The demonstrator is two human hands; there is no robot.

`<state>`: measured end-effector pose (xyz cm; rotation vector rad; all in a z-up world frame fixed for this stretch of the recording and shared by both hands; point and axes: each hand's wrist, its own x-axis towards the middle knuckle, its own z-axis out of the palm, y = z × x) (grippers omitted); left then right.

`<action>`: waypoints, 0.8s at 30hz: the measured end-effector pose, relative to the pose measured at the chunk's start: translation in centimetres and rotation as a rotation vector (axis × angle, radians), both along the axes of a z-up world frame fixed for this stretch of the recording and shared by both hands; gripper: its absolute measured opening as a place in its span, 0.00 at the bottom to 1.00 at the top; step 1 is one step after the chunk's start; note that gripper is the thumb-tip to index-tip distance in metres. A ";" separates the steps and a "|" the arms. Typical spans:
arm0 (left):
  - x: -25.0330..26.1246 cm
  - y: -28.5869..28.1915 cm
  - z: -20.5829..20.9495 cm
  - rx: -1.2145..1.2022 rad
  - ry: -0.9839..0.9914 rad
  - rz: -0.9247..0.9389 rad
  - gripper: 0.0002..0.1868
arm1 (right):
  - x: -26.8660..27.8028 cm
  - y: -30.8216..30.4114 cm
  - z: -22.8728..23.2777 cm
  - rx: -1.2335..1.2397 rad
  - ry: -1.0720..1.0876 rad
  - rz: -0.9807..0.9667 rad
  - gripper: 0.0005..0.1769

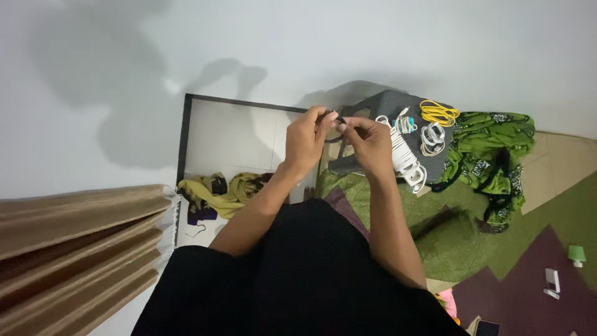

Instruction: The person organizes several cables on a small table. They pick up a black cable, then a white cable with a blue adapter, and finally a white extension cord, coiling each one neatly by hand and placing them back on the table.

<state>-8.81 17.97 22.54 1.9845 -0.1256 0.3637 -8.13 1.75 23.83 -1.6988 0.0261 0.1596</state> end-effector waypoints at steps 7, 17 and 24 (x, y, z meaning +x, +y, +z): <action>-0.4 0.5 1.3 -0.130 0.197 -0.011 0.15 | 0.0 0.3 -0.3 -0.016 -0.027 0.087 0.08; -0.4 1.7 2.0 -0.186 0.065 -0.123 0.13 | 0.4 -0.2 -0.6 0.024 -0.048 0.127 0.11; -0.2 2.1 1.8 -0.101 0.153 -0.134 0.10 | 0.5 -0.1 0.8 0.457 0.348 0.090 0.09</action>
